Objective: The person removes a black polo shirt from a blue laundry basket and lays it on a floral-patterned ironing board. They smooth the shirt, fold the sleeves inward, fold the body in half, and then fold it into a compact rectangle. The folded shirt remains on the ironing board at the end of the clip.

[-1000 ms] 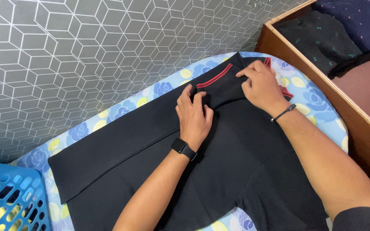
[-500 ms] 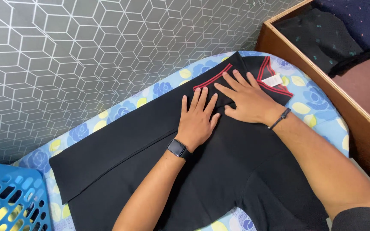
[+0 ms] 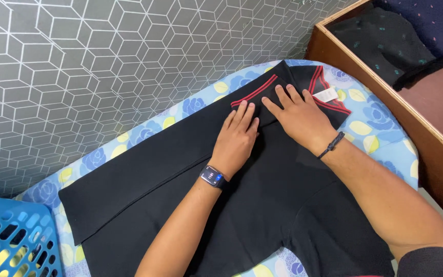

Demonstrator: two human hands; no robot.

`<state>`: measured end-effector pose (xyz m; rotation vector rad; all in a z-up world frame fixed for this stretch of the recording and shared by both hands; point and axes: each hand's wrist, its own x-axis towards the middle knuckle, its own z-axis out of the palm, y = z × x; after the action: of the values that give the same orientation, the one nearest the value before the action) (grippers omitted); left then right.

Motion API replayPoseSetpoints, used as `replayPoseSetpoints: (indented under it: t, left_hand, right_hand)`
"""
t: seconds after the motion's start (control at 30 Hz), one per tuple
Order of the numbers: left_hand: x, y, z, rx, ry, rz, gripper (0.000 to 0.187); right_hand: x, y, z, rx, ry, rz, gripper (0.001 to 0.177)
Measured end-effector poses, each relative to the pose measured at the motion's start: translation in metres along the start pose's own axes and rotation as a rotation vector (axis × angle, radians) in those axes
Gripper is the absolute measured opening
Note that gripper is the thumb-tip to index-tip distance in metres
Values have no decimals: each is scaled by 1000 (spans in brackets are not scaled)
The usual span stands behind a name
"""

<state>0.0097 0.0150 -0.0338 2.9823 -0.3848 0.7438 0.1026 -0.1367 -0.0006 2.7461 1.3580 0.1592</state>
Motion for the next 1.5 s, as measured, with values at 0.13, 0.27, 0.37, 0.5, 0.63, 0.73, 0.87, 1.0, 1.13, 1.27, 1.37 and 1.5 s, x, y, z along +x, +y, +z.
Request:
replayPoseSetpoints:
  t: [0.13,0.27,0.37,0.5,0.63,0.73,0.87,1.0,1.13,1.27,1.37,1.5]
  left_hand:
    - [-2,-7,-3,-90,-117,-98,40]
    - [0,-8,-11,-137,-166,-176,51]
    - [-1,-5,-8,-80,-162,-153,46]
    - [-1,-4,-8,-22,-181,-144,44]
    - [2,-2,-22,-33,-234,-144,45]
    - [4,-2,-25,-121,-298,-168,43]
    - [5,0,-30,-133,-392,-208,46]
    - [6,3,-34,-88,-441,-228,48]
    - [3,3,-32,-81,-451,-239,49]
    - [3,-1,-40,-142,-429,-227,52]
    - [2,-2,-45,-189,-425,-221,55]
    - [-2,-1,-44,-231,-397,-210,65]
  right_hand:
    - [-3,-1,-12,-50,47,-31,45]
    - [-4,1,-16,-120,141,-46,43]
    - [-2,4,0,-119,112,-28,45]
    - [-1,4,5,-37,10,6,49]
    - [-3,-3,-11,78,-92,43,60]
    - [2,-6,-13,100,150,-71,60]
    - [10,-5,7,211,267,-109,52]
    - [12,-6,6,207,82,-44,56]
    - [11,-9,3,200,40,-21,55]
    - [9,-11,3,192,72,1,56]
    - [10,-12,6,169,103,8,57]
    - [9,-13,3,215,49,30,59]
